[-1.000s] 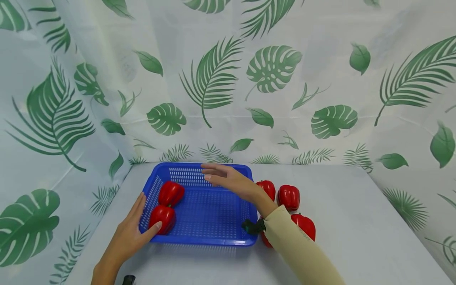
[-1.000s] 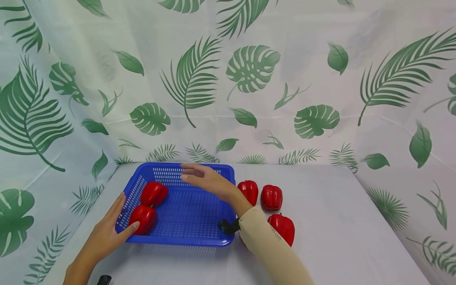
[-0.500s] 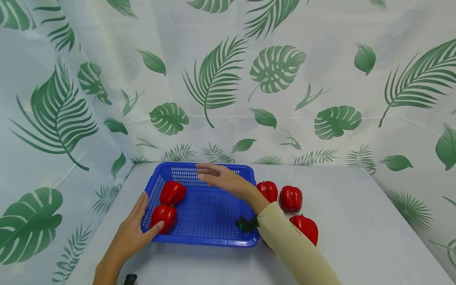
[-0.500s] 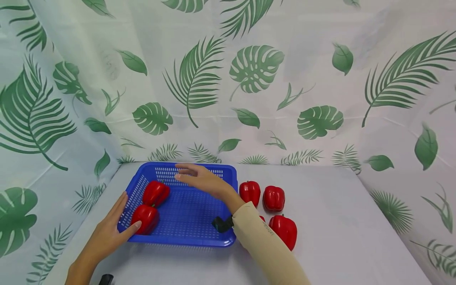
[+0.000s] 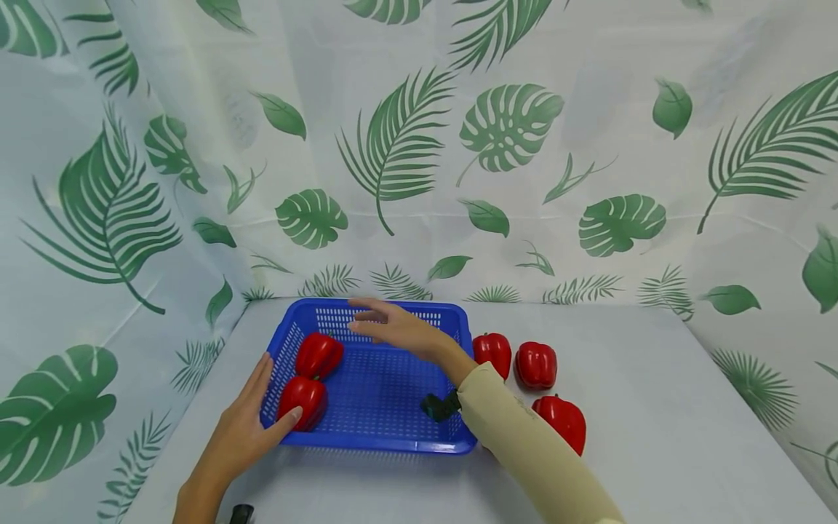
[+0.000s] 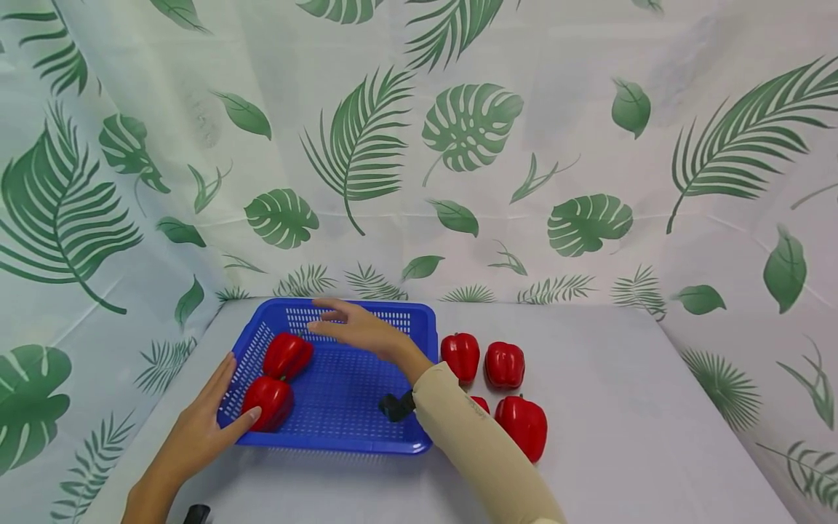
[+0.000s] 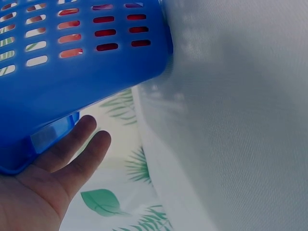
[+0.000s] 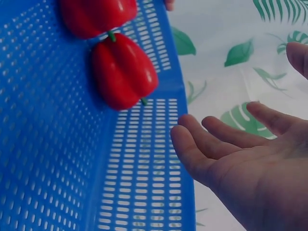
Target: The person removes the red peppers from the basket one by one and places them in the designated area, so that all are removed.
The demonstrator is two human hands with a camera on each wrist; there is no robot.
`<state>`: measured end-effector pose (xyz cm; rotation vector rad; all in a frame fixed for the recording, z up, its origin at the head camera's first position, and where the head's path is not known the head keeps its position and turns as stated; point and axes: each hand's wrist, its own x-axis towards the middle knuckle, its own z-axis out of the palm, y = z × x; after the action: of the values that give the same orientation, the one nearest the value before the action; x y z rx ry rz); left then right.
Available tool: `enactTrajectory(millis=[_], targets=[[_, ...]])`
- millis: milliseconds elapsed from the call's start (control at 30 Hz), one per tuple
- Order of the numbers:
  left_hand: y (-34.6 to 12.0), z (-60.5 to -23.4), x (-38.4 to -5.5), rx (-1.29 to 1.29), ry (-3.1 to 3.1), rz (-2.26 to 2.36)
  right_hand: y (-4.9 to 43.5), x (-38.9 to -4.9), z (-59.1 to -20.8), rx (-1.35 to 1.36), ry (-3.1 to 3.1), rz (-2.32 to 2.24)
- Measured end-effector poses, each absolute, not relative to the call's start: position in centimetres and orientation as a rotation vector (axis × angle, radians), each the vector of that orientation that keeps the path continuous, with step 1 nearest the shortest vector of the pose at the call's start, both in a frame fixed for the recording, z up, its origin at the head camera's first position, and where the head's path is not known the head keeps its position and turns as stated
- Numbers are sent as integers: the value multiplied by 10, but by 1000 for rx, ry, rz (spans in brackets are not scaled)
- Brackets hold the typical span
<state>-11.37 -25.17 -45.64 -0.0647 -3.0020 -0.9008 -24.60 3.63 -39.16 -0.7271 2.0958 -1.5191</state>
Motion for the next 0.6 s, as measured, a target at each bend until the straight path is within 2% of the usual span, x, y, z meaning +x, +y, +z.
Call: enactTrajectory(millis=[600], targets=[[-252,-457,-113,-85,-2969,-908,3,-250,-405,-633,2153,-1422]])
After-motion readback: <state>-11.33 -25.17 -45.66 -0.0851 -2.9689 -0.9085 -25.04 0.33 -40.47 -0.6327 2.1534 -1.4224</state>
